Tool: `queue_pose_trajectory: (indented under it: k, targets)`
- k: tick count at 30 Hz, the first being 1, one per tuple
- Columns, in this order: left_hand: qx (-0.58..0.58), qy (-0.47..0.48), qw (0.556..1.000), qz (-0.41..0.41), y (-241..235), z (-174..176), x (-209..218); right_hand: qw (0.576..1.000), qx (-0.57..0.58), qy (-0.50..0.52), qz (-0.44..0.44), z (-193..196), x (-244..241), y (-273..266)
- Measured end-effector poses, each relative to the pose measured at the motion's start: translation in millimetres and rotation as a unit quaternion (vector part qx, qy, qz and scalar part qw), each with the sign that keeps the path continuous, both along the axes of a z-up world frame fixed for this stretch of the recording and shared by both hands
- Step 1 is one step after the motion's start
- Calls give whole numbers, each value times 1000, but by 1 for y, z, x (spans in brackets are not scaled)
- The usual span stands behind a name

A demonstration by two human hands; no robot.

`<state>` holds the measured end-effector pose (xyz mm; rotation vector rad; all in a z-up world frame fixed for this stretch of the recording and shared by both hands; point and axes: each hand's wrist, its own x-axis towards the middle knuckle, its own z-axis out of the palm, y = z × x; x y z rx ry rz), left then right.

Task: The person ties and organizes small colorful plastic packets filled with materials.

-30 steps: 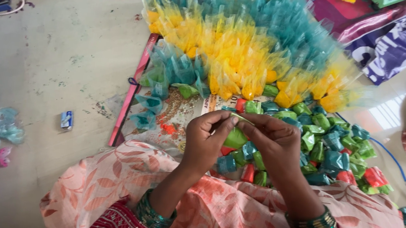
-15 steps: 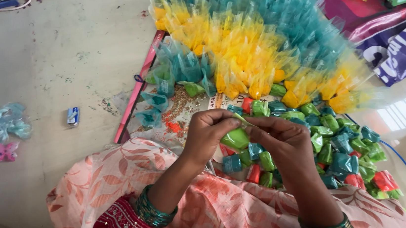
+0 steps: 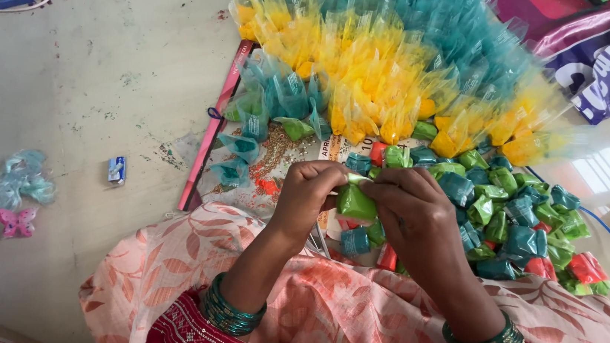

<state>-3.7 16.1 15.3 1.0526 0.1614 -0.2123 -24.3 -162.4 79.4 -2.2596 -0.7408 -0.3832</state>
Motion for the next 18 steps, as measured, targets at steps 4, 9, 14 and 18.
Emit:
queue_pose_trajectory:
  k: [4, 9, 14, 18]
  targets:
    - [40, -111, 993, -11, -4, -21, 0, 999, -13, -32, 1, -2, 4, -3]
    - [80, -135, 987, 13, -10, -25, 1, 999, 2, -42, -12, -4, 5, -5]
    - [164, -179, 969, 41, -12, -16, -3, 985, 107, 135, 6, -11, 12, -21]
    - [284, -279, 915, 61, -10, 4, -6, 914, 259, 312, -12, -14, 20, -33]
